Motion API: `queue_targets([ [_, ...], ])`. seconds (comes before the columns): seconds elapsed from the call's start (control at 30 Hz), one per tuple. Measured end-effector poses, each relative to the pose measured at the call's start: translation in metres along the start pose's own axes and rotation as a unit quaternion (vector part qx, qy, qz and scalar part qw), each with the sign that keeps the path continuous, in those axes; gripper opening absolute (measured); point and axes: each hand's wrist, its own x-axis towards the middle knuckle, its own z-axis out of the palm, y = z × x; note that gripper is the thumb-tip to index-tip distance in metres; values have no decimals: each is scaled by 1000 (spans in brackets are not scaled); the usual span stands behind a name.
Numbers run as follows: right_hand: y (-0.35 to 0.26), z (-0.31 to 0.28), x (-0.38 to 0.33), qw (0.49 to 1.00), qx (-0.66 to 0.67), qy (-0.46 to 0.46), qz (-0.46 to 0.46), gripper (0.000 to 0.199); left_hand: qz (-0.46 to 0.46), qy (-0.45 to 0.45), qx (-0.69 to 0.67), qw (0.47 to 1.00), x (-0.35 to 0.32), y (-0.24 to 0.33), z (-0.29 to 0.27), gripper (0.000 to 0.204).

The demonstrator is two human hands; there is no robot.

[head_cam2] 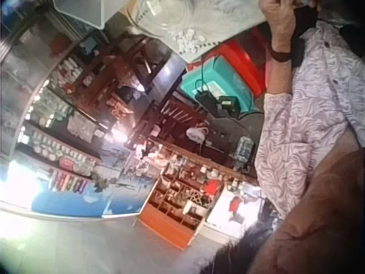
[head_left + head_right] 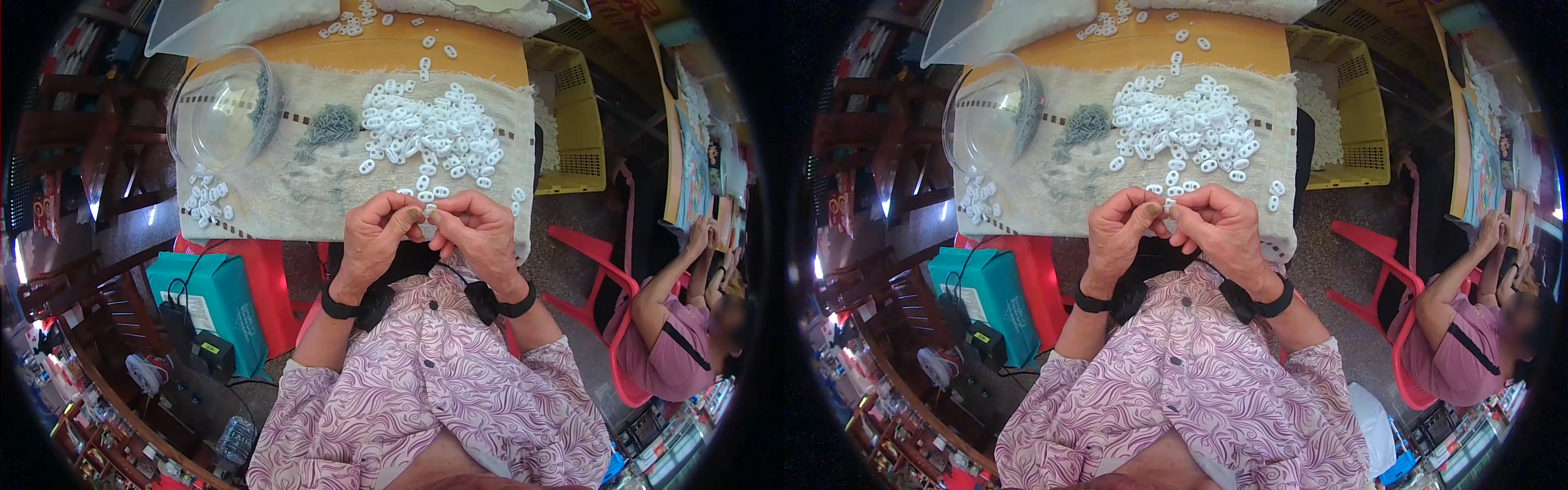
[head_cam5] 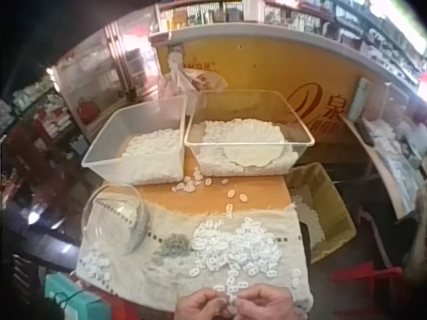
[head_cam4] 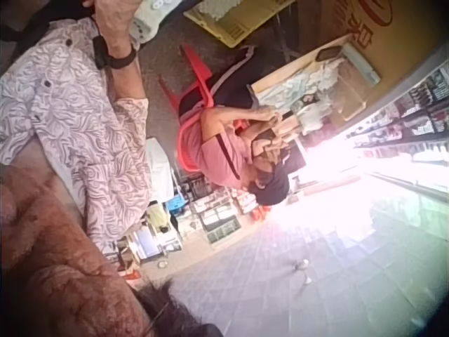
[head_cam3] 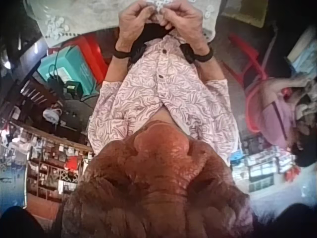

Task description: Manually inserting small grey pins into white plastic bases on a workbench.

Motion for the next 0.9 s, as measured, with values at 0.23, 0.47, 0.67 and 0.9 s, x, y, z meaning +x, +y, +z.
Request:
queue_targets([
  [0.23,2,0,-1,1000,-5,-2,-5,8,50,20,83,995,0,-3,1,8],
  [0.47,1,2,-3,1000,-16,-7,-1,6,86,9,129,988,0,-1,2,7],
  [0.67,5,2,-1,1000,-12,-1,-27,6,72,14,134,988,-1,-4,6,8],
  [0.9,1,-5,5,999,53,11,-6,9,51,2,34,998,-1,-4,8,13],
])
